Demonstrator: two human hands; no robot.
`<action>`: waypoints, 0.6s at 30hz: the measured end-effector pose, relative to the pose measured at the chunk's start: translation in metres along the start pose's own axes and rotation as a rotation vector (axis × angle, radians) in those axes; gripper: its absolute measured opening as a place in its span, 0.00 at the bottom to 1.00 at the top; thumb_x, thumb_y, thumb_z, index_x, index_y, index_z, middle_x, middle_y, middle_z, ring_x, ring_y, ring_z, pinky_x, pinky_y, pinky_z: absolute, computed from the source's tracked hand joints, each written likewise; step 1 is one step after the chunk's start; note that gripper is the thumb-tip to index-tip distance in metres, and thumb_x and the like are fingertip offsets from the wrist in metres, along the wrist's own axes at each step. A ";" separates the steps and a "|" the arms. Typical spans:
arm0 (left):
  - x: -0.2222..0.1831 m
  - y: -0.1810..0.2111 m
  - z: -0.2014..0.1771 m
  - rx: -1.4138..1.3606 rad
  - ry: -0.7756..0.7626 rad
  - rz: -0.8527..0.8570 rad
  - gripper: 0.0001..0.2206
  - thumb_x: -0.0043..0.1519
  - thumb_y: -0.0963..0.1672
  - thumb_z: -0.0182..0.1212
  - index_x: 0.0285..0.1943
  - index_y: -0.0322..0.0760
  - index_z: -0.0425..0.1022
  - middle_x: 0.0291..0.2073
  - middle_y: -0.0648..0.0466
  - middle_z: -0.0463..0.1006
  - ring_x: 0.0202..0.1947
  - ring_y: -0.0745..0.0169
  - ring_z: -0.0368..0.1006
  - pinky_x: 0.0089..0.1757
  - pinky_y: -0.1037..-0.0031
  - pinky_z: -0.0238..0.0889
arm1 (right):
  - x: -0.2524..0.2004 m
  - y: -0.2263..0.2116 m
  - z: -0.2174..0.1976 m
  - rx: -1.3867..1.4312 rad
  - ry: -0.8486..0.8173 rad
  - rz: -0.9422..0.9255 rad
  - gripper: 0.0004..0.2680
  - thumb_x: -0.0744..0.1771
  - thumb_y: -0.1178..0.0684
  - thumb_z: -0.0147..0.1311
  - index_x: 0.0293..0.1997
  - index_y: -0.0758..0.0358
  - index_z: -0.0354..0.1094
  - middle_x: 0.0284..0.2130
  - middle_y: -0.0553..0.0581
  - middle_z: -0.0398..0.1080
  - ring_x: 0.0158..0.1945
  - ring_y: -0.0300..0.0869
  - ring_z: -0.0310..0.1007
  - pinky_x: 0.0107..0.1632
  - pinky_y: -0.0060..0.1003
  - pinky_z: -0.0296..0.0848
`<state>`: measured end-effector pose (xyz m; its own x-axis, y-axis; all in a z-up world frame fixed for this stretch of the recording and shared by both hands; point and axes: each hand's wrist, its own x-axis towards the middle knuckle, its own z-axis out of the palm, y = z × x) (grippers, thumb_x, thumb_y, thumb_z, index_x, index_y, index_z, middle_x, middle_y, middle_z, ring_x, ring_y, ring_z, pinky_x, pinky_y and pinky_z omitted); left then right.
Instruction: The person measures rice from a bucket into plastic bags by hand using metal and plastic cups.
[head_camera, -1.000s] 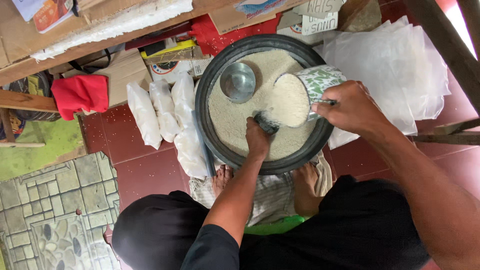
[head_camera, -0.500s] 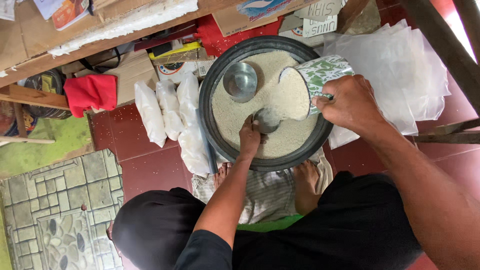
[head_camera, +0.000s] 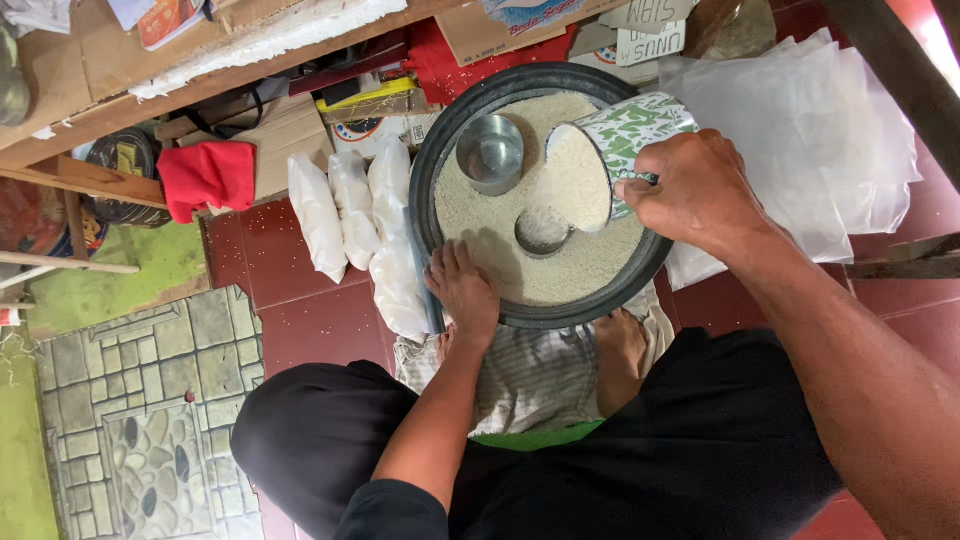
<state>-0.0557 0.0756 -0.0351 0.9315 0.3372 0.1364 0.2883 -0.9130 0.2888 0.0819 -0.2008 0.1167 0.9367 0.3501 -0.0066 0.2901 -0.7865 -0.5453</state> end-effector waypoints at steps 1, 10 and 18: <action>-0.008 -0.008 0.014 0.001 0.000 0.002 0.16 0.70 0.43 0.52 0.64 0.32 0.69 0.61 0.36 0.71 0.65 0.37 0.62 0.63 0.46 0.49 | -0.001 -0.005 -0.003 0.001 0.002 0.001 0.05 0.64 0.52 0.59 0.33 0.59 0.79 0.16 0.67 0.69 0.27 0.67 0.74 0.34 0.57 0.74; -0.027 -0.045 0.074 0.012 -0.079 0.104 0.26 0.73 0.54 0.41 0.69 0.30 0.63 0.76 0.40 0.51 0.77 0.31 0.40 0.67 0.30 0.33 | -0.006 -0.019 -0.017 -0.064 0.006 -0.004 0.06 0.64 0.52 0.57 0.30 0.61 0.77 0.15 0.66 0.68 0.25 0.63 0.73 0.34 0.55 0.74; -0.026 -0.048 0.079 0.002 -0.100 0.116 0.24 0.71 0.51 0.47 0.67 0.29 0.65 0.74 0.38 0.55 0.77 0.29 0.40 0.66 0.29 0.33 | -0.014 -0.032 -0.027 -0.178 -0.033 -0.027 0.06 0.65 0.52 0.57 0.28 0.60 0.76 0.14 0.62 0.68 0.25 0.59 0.74 0.37 0.54 0.76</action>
<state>-0.0764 0.0920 -0.1275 0.9759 0.2052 0.0737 0.1779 -0.9450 0.2746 0.0644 -0.1941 0.1566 0.9221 0.3863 -0.0235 0.3476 -0.8534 -0.3884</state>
